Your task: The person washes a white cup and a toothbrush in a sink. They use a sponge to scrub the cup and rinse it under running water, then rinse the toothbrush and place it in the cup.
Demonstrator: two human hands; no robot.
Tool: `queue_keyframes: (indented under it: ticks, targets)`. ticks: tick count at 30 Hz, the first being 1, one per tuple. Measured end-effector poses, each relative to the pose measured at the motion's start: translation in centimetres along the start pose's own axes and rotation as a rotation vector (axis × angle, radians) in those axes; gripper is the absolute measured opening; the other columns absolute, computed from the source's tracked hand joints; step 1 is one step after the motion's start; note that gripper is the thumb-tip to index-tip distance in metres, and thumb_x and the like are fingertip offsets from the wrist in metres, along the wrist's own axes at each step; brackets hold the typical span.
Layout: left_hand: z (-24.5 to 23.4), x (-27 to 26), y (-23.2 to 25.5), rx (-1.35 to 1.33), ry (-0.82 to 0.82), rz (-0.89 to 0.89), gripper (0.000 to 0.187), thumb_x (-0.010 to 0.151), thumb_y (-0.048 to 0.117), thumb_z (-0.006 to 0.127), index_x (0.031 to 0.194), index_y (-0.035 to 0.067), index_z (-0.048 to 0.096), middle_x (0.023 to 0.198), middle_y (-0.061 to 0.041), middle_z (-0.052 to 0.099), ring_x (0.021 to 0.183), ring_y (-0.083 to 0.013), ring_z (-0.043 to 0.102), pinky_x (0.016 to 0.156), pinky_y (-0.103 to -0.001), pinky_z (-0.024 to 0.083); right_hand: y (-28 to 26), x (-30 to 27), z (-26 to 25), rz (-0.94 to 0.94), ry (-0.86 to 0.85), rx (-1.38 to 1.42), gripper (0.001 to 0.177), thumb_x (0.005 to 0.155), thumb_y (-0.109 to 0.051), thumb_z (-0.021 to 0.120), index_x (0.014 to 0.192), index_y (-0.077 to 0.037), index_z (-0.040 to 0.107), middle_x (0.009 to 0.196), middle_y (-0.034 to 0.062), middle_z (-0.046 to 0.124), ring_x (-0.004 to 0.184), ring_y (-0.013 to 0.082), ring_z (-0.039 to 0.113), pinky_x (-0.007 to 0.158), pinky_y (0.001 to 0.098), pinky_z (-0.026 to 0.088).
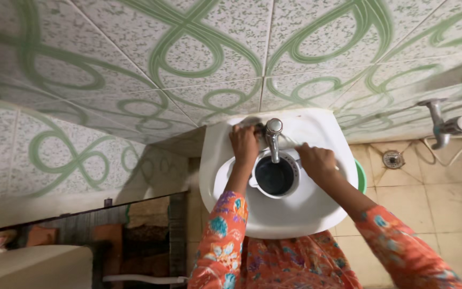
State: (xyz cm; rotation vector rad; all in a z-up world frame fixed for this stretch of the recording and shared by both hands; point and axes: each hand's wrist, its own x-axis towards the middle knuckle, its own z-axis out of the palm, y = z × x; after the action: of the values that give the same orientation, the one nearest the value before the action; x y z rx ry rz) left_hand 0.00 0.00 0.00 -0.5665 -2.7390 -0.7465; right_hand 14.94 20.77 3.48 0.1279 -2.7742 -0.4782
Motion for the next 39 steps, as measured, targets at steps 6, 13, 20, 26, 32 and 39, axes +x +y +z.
queue_keyframes:
  ticks: [6,13,20,26,32,39]
  targets:
    - [-3.2,-1.5,2.1,-0.078,-0.141,-0.121,0.013,0.088,0.024,0.074,0.096,0.014,0.075,0.096,-0.007,0.074,0.108,-0.0327,0.057,0.093,-0.052,0.041,0.4,0.9,-1.0,-0.059,0.284,-0.125,0.026,0.106,-0.034,0.058,0.094,-0.012,0.066,0.066,-0.0054,0.061,0.058,0.0131,0.064,0.053,0.0328,0.047]
    - [-2.3,1.0,0.9,0.087,-0.02,0.023,0.017,0.081,0.02,0.073,0.098,0.016,0.076,0.098,-0.005,0.073,0.111,-0.0309,0.057,0.096,-0.052,0.041,2.2,2.7,3.2,0.103,-0.253,0.105,0.022,0.096,-0.039,0.053,0.096,-0.02,0.065,0.067,0.0014,0.072,0.057,0.0196,0.072,0.051,0.0379,0.054]
    - [-5.2,-0.6,2.1,-0.063,-0.129,-0.059,0.01,0.085,0.02,0.076,0.095,0.017,0.077,0.098,-0.004,0.074,0.107,-0.0308,0.057,0.093,-0.051,0.041,4.2,0.7,4.3,0.162,-0.362,0.181,0.03,0.108,-0.039,0.05,0.09,-0.019,0.065,0.066,0.0014,0.07,0.058,0.02,0.071,0.049,0.0376,0.051]
    - [-4.0,2.5,2.2,-0.055,-0.027,-0.01,0.015,0.079,0.013,0.075,0.092,0.018,0.078,0.097,-0.005,0.075,0.106,-0.0313,0.058,0.096,-0.05,0.042,-0.9,3.6,3.1,0.063,-0.181,0.141,0.034,0.113,-0.038,0.053,0.089,-0.018,0.066,0.067,-0.0018,0.069,0.061,0.0188,0.072,0.05,0.0369,0.051]
    - [-5.9,-1.5,2.5,-0.07,-0.109,-0.034,0.008,0.085,0.019,0.076,0.091,0.015,0.078,0.092,-0.004,0.074,0.104,-0.0302,0.058,0.091,-0.049,0.041,4.2,1.2,0.0,0.095,-0.491,0.141,0.021,0.096,-0.032,0.053,0.101,-0.02,0.069,0.073,0.0014,0.074,0.054,0.0206,0.073,0.043,0.0357,0.054]
    - [-6.0,0.4,2.3,-0.089,-0.144,-0.079,0.01,0.084,0.025,0.077,0.088,0.016,0.079,0.091,-0.004,0.074,0.101,-0.031,0.057,0.086,-0.049,0.04,0.2,4.8,2.1,0.095,-0.375,0.138,0.036,0.111,-0.039,0.047,0.09,-0.018,0.067,0.073,0.0008,0.074,0.062,0.0188,0.073,0.05,0.036,0.053]
